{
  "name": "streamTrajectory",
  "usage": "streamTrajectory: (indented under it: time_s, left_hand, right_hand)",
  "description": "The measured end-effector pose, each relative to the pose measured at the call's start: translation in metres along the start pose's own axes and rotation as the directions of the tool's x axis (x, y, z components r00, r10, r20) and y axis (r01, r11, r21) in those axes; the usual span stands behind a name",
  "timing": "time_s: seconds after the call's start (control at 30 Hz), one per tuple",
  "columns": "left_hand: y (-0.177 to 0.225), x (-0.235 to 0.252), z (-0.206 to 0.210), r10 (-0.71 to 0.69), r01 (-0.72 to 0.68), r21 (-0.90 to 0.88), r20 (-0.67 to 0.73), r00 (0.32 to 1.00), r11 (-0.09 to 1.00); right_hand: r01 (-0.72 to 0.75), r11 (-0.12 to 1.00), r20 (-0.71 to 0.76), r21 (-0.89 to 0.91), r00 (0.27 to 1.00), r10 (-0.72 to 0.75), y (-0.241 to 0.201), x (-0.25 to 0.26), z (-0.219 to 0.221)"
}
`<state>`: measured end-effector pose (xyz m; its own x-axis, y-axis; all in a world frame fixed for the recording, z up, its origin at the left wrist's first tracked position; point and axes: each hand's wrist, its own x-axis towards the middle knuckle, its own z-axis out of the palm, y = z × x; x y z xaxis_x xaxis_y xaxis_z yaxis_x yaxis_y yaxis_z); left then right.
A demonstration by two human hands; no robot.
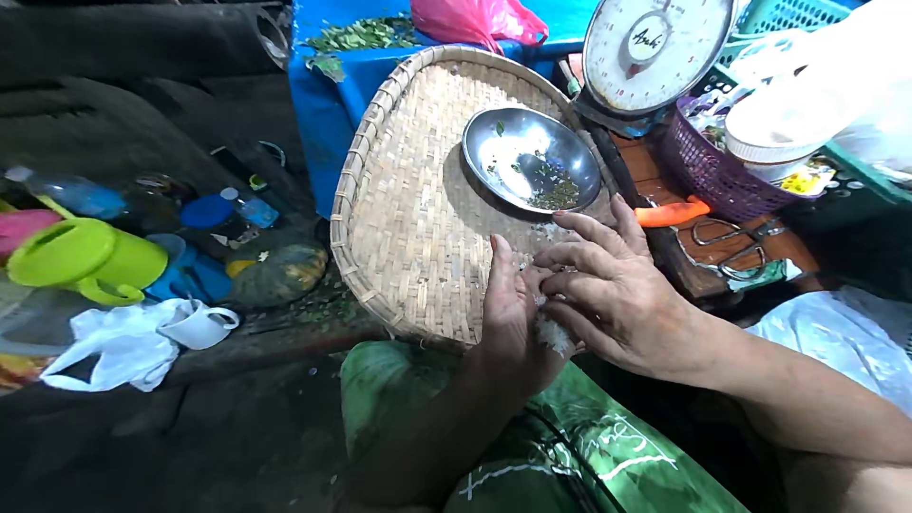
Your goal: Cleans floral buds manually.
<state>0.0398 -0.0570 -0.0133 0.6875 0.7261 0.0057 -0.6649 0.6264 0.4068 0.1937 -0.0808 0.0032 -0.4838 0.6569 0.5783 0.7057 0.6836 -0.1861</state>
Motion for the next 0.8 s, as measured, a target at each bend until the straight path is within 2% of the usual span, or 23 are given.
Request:
streamTrajectory:
  time_s: [0.23,0.37,0.43,0.6,0.73,0.8]
  left_hand:
    - [0.001,0.001,-0.002,-0.002,0.004,-0.045,0.040,0.999,0.999]
    - [0.002,0.001,0.000,-0.010,0.008,-0.029,-0.046,0.999,1.000]
    - [0.002,0.001,0.001,0.002,-0.004,-0.028,-0.075,0.997,1.000]
    - [0.002,0.002,0.000,0.045,-0.045,-0.010,-0.019,0.999,0.999]
    - [0.002,0.002,0.001,0.046,-0.048,-0.045,-0.044,0.998,0.998]
    - [0.003,0.002,0.004,0.057,-0.061,-0.037,-0.099,0.993,0.997]
  right_hand:
    - [-0.021,0.994,-0.043,0.107,0.999,0.026,0.003,0.002,-0.015]
    - [0.010,0.995,-0.011,0.098,1.000,-0.009,0.002,0.000,-0.028]
    - [0.019,0.997,0.022,0.071,1.000,-0.021,0.003,-0.001,-0.035]
    - [-0.006,0.999,0.170,-0.039,0.985,0.013,0.006,-0.008,-0.059]
    - [0.015,1.000,0.092,-0.016,0.996,-0.013,0.002,-0.008,-0.052]
    - [0.044,0.999,0.045,0.024,0.998,-0.045,0.000,-0.007,-0.045]
